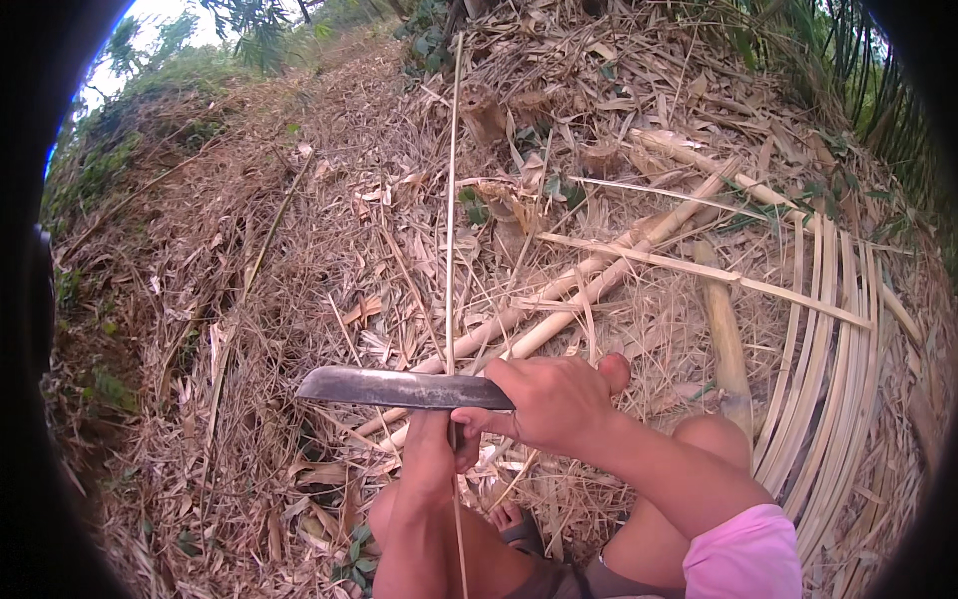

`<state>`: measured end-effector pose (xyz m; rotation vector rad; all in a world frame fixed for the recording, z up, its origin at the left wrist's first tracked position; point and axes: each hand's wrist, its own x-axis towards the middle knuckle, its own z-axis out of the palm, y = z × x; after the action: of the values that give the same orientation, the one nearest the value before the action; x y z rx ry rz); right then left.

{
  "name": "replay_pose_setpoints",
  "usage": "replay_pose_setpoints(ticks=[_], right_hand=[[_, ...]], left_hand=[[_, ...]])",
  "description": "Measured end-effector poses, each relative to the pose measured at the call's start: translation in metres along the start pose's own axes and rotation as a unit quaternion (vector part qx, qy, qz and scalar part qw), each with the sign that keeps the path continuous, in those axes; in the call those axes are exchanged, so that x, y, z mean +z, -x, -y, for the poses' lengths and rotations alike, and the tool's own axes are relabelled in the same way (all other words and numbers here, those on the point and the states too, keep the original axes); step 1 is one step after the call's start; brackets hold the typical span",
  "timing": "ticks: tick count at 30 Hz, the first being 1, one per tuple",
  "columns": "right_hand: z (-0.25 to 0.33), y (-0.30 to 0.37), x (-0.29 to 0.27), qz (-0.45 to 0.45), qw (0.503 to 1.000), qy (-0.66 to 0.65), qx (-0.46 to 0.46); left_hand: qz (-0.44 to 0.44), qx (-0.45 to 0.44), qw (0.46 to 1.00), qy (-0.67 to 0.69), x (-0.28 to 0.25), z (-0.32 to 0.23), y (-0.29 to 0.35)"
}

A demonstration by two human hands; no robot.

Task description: The person uses a machete to shave and smooth the surface of a thin bamboo strip while sitting on the ground.

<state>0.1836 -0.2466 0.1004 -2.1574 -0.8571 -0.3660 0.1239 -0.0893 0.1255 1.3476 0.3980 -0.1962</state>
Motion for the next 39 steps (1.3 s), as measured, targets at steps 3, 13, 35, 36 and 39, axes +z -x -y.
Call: replay_pose_setpoints(ticks=[3, 13, 35, 36, 39], right_hand=[[-0.002, 0.0, 0.001, 0.002, 1.0, 0.007, -0.011], [-0.005, -0.005, 0.005, 0.02, 0.999, 0.01, -0.043], [-0.028, -0.014, 0.031, 0.034, 0.997, 0.037, -0.061], [-0.027, -0.015, 0.032, 0.026, 0.997, 0.027, -0.067], [-0.021, -0.014, 0.027, 0.031, 0.996, 0.027, -0.075]], left_hand=[[0.009, 0.016, 1.0, 0.017, -0.003, 0.007, 0.0], [0.149, -0.121, 0.973, 0.129, -0.011, -0.004, 0.004], [-0.072, 0.001, 0.972, -0.222, -0.015, 0.023, -0.007], [-0.072, -0.042, 0.974, -0.211, -0.015, 0.02, -0.006], [-0.059, 0.024, 0.993, -0.099, -0.009, 0.028, 0.0]])
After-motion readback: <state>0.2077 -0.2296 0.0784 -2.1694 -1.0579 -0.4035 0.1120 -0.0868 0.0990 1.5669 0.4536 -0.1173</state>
